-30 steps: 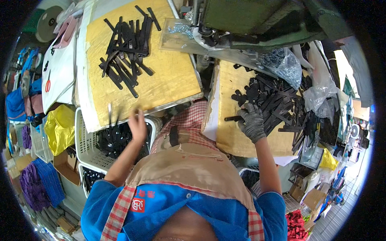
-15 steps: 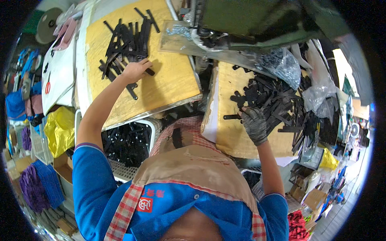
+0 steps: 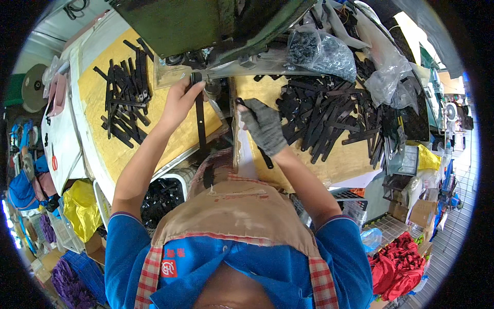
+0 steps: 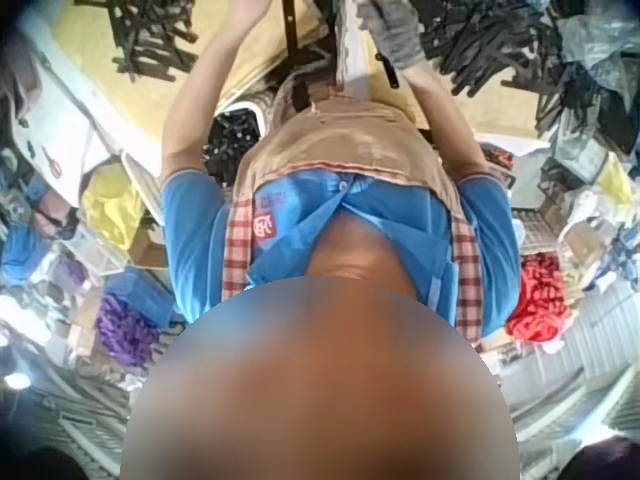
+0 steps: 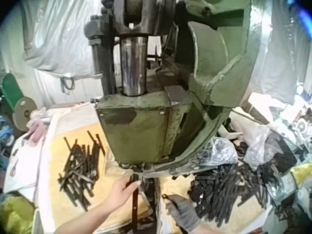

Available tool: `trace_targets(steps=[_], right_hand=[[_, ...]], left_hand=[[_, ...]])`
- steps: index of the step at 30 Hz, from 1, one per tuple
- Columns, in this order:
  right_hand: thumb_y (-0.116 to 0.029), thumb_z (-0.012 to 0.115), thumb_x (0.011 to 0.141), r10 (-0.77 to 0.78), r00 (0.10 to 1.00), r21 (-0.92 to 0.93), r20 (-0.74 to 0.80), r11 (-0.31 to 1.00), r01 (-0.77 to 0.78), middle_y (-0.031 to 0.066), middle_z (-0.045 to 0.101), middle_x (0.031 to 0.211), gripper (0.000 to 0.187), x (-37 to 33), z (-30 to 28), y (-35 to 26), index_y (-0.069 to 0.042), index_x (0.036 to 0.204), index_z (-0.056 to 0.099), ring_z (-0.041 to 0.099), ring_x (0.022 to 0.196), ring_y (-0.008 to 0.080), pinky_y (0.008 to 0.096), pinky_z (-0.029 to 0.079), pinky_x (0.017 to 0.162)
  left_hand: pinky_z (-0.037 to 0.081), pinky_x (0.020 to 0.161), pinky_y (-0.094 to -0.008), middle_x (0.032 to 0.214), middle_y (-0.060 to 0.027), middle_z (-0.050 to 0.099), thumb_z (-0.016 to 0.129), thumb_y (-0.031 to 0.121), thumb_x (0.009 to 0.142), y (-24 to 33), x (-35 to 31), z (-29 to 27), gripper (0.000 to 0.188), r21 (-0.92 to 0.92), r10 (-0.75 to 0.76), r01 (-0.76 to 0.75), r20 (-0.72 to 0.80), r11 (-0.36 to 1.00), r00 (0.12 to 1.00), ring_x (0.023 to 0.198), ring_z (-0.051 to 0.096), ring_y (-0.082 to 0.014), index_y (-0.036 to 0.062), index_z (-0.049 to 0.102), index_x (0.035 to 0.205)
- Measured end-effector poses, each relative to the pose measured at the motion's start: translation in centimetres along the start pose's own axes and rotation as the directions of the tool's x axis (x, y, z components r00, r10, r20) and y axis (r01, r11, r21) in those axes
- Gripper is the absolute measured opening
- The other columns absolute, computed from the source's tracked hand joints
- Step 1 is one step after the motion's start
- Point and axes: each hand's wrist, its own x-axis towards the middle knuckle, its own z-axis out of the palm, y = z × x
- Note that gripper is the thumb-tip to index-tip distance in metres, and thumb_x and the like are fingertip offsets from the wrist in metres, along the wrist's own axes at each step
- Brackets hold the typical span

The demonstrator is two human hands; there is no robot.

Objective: The person repeatedly picks up black metal brackets and small fasteners, inserts them into a green press machine, and removes the assembled parts. The process is continuous and repetitive, with the person handling multiple identical components throughout the clip.

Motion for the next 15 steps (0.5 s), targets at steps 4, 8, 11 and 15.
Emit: trace_targets(steps=[4, 8, 11, 15], right_hand=[[-0.020, 0.062, 0.096, 0.028, 1.000, 0.172, -0.010, 0.985, -0.026, 0.0029, 0.062, 0.070, 0.019, 2.5, 1.5, 1.2, -0.001, 0.094, 0.064, 0.058, 0.056, 0.0087, 0.0249, 0.047, 0.054], [-0.021, 0.063, 0.096, 0.052, 0.999, 0.254, -0.010, 0.966, -0.048, 0.0009, 0.059, 0.068, 0.019, 4.1, 2.3, 0.2, -0.002, 0.092, 0.064, 0.057, 0.057, 0.0076, 0.0235, 0.045, 0.054], [-0.021, 0.062, 0.096, 0.099, 0.995, 0.331, -0.008, 0.939, -0.091, 0.0011, 0.059, 0.067, 0.020, 5.6, 3.0, 0.1, -0.002, 0.092, 0.064, 0.057, 0.056, 0.0074, 0.0231, 0.045, 0.053], [-0.020, 0.063, 0.095, 0.042, 0.999, 0.351, 0.002, 0.936, -0.040, 0.0017, 0.060, 0.067, 0.019, 6.9, 3.9, -0.1, -0.002, 0.096, 0.065, 0.057, 0.055, 0.0079, 0.0228, 0.045, 0.051]], left_hand=[[0.049, 0.062, -0.0273, 0.072, -0.0066, 0.066, 0.060, 0.018, 0.096, -0.4, 1.5, 1.1, 0.024, -0.025, -0.198, 0.198, -0.011, 0.980, 0.980, 0.065, 0.062, -0.0115, -0.0037, 0.062, 0.087], [0.032, 0.046, -0.0203, 0.067, -0.0016, 0.064, 0.062, 0.023, 0.096, -0.1, 0.9, 1.8, 0.021, -0.129, -0.112, 0.102, -0.068, 0.986, 0.991, 0.051, 0.046, -0.0033, 0.0036, 0.063, 0.087], [0.042, 0.055, -0.0238, 0.067, -0.0021, 0.063, 0.061, 0.019, 0.096, 0.7, 2.0, 1.7, 0.022, -0.125, -0.152, 0.147, -0.030, 0.981, 0.988, 0.059, 0.056, -0.0078, 0.0003, 0.062, 0.083], [0.045, 0.054, -0.0254, 0.067, -0.0034, 0.063, 0.062, 0.012, 0.094, -0.9, 2.1, 2.6, 0.020, -0.056, -0.058, 0.051, -0.145, 0.997, 0.988, 0.058, 0.058, -0.0092, -0.0005, 0.058, 0.079]])
